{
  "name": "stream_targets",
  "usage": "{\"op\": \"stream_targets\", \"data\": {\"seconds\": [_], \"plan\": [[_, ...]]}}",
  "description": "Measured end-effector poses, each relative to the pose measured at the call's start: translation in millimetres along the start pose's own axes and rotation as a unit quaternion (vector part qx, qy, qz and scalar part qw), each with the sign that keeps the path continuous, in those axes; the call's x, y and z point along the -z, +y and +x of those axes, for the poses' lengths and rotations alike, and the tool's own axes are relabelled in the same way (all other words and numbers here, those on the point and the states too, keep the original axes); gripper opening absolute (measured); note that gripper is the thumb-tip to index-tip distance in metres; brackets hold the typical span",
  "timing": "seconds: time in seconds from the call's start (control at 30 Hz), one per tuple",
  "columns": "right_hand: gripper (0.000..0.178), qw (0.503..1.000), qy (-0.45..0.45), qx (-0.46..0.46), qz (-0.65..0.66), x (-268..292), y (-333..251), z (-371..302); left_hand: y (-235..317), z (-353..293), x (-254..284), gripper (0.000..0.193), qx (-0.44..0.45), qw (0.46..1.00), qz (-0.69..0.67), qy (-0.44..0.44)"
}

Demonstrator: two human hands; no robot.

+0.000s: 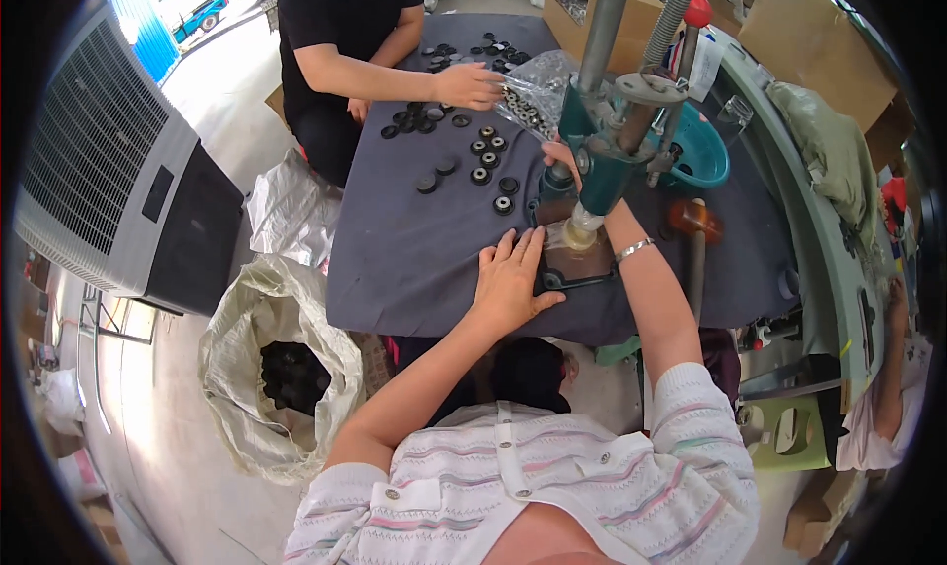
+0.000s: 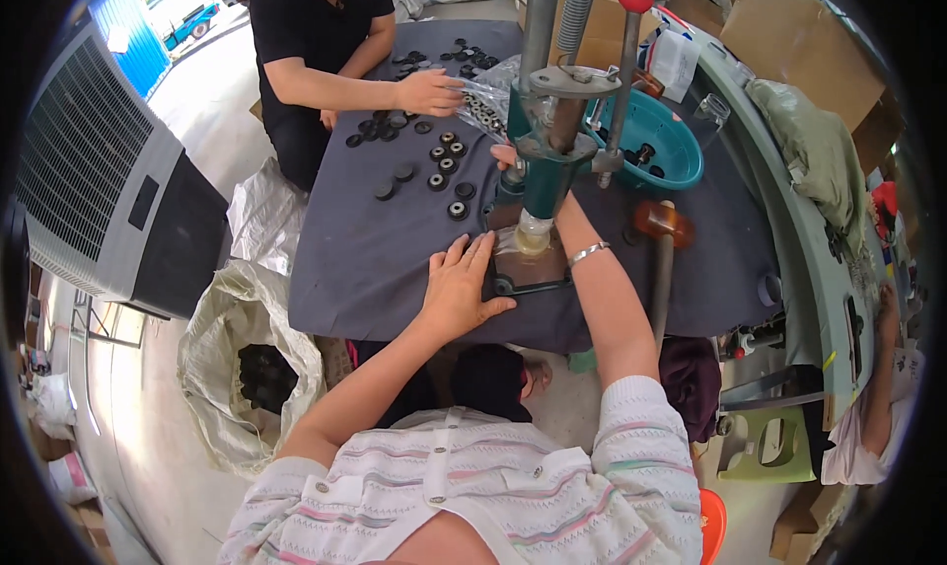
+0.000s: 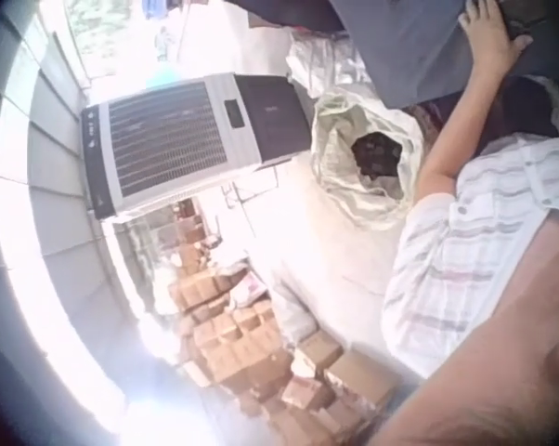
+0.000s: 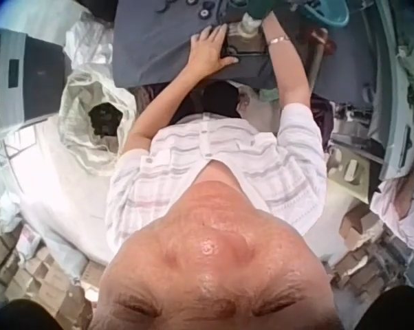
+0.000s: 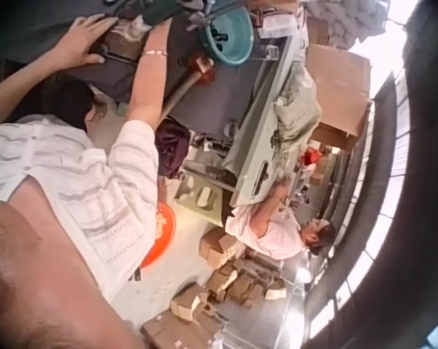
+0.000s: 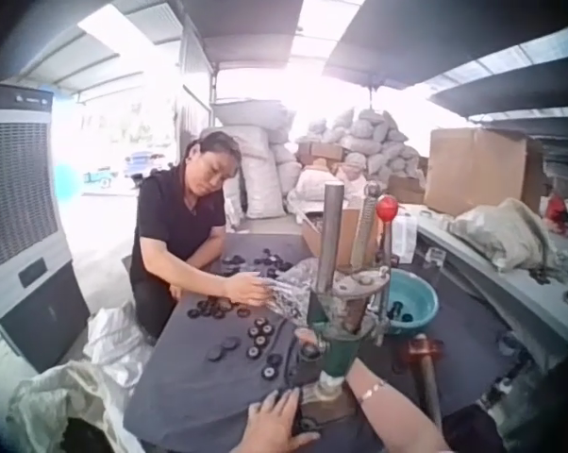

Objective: The person assembles black circular plastic or rubber components by hand using a manual lever press.

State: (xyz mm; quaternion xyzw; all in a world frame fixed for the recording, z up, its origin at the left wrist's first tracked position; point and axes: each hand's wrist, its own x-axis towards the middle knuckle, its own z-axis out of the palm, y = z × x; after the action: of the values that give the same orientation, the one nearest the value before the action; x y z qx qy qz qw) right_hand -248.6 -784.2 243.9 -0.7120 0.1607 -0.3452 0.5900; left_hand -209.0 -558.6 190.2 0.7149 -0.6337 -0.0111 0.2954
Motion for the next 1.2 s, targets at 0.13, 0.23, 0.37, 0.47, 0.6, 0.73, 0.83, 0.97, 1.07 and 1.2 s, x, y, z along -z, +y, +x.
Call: {"op": "stream_targets", "data": {"seconds": [0.13,0.23,0.37,0.47,0.6,0.73,0.83,0.97,1.07,1.2], "plan": [[0.018,0.991,0.109,0.019,-0.074,-3.4,16.1,0.5,2.3,1.2,-1.1,0.096,0.007,1.000,-0.003,-0.010],[0.016,0.980,0.124,0.074,-0.137,-7.7,22.0,-10.1,-3.6,0.1,1.0,0.093,0.008,1.000,-0.009,-0.006],[0.016,0.974,0.069,0.156,-0.152,14.9,34.9,-4.9,-2.9,-2.1,-1.9,0.093,-0.005,1.000,-0.025,-0.011],[0.020,0.970,0.094,-0.118,-0.189,11.4,19.3,-3.4,-4.5,-3.2,2.3,0.082,-0.003,0.999,-0.047,0.016],[0.033,0.964,0.019,0.176,-0.198,84.1,49.0,-41.9,-29.2,3.8,20.6,0.045,-0.017,0.950,-0.294,0.106],[0.023,0.976,0.207,0.034,-0.059,105.6,-20.6,-56.0,-129.4,20.3,62.5,0.031,0.144,0.945,-0.122,0.267],[0.031,0.960,0.274,0.065,0.001,123.1,-76.3,-41.5,-166.6,36.0,55.5,0.044,0.142,0.959,0.012,0.243],[0.036,0.944,0.276,0.169,0.065,104.0,-148.8,-11.6,-165.0,48.6,47.3,0.054,0.163,0.968,0.052,0.185],[0.060,0.966,0.214,0.117,0.086,99.2,-184.1,19.3,-177.7,49.2,41.3,0.054,0.169,0.965,0.031,0.198],[0.061,0.967,0.179,0.122,0.137,61.5,-210.6,33.7,-177.0,44.2,46.5,0.052,0.162,0.965,0.023,0.206]]}}
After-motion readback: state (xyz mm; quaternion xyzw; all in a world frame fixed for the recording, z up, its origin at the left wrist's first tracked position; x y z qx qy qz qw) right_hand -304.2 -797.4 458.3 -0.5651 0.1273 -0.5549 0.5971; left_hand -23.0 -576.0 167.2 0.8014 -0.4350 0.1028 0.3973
